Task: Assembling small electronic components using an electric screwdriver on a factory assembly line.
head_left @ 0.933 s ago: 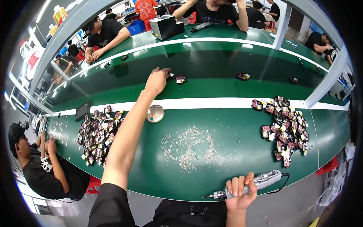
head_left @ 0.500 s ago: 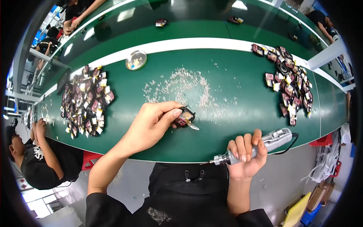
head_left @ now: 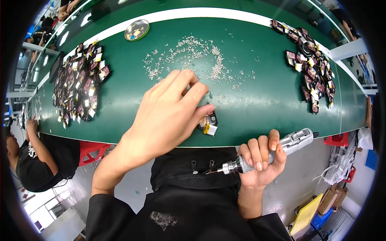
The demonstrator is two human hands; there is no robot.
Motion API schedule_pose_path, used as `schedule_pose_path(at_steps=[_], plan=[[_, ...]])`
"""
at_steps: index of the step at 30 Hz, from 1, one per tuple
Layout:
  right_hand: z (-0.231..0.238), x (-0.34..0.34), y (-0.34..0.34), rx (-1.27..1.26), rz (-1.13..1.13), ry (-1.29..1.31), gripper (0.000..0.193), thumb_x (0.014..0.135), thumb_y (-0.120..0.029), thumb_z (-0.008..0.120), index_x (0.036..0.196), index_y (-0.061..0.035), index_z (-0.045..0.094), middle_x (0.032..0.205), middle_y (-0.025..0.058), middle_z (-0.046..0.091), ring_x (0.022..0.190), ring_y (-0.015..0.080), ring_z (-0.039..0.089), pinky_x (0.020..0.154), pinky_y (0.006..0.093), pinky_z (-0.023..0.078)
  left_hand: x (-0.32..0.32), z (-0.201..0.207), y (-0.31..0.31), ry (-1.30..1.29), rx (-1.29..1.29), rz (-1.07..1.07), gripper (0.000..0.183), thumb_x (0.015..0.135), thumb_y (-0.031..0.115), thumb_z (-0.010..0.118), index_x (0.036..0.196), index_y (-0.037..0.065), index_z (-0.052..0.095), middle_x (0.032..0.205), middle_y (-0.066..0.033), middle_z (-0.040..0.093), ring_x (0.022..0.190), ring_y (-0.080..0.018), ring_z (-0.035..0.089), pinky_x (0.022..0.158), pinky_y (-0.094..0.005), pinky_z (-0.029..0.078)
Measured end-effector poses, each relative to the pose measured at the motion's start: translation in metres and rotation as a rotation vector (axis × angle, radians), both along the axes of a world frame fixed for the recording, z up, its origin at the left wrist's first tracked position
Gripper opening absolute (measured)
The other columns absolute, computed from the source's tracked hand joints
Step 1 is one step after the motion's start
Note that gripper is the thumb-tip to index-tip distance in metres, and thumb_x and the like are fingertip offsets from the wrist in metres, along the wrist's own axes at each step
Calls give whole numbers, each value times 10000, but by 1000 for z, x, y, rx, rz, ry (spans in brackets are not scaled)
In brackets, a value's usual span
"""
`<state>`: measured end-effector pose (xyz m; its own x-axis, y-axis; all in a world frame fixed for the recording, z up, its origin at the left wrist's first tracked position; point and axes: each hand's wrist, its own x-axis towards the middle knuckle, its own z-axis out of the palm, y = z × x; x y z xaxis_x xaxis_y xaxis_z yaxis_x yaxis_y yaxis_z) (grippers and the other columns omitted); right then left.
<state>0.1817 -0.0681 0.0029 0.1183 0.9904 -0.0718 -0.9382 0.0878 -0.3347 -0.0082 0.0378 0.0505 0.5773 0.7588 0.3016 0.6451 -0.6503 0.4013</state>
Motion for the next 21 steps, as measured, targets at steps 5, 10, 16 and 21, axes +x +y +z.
schedule_pose_path(at_steps=[5,10,16,21], plan=[[2,0,1,-13,1,10,151,920,-218,489,830,-99,469,506,-13,406,462,107,420,511,266,368,7,1,-27,65,-34,31,420,660,179,782,973,20,552,941,-109,516,815,-287,526,650,-380,446],[3,1,4,-11,3,1,146,920,-214,486,832,-99,469,506,-14,407,461,107,417,509,264,365,8,-13,-31,-38,-102,12,372,675,64,746,991,4,559,963,-114,525,808,-283,543,664,-370,462],[1,-2,1,-22,1,2,150,917,-216,492,830,-97,466,506,-15,404,461,104,415,509,263,368,8,-18,-36,-50,-104,33,385,681,21,728,1025,-9,560,1053,-129,549,845,-295,562,703,-377,477],[2,-1,0,-48,-6,3,155,915,-217,497,821,-100,459,501,-17,401,458,100,414,505,262,369,4,-16,-33,-114,-149,-17,486,664,26,752,1100,-6,540,1116,-130,562,886,-290,563,706,-375,484]])
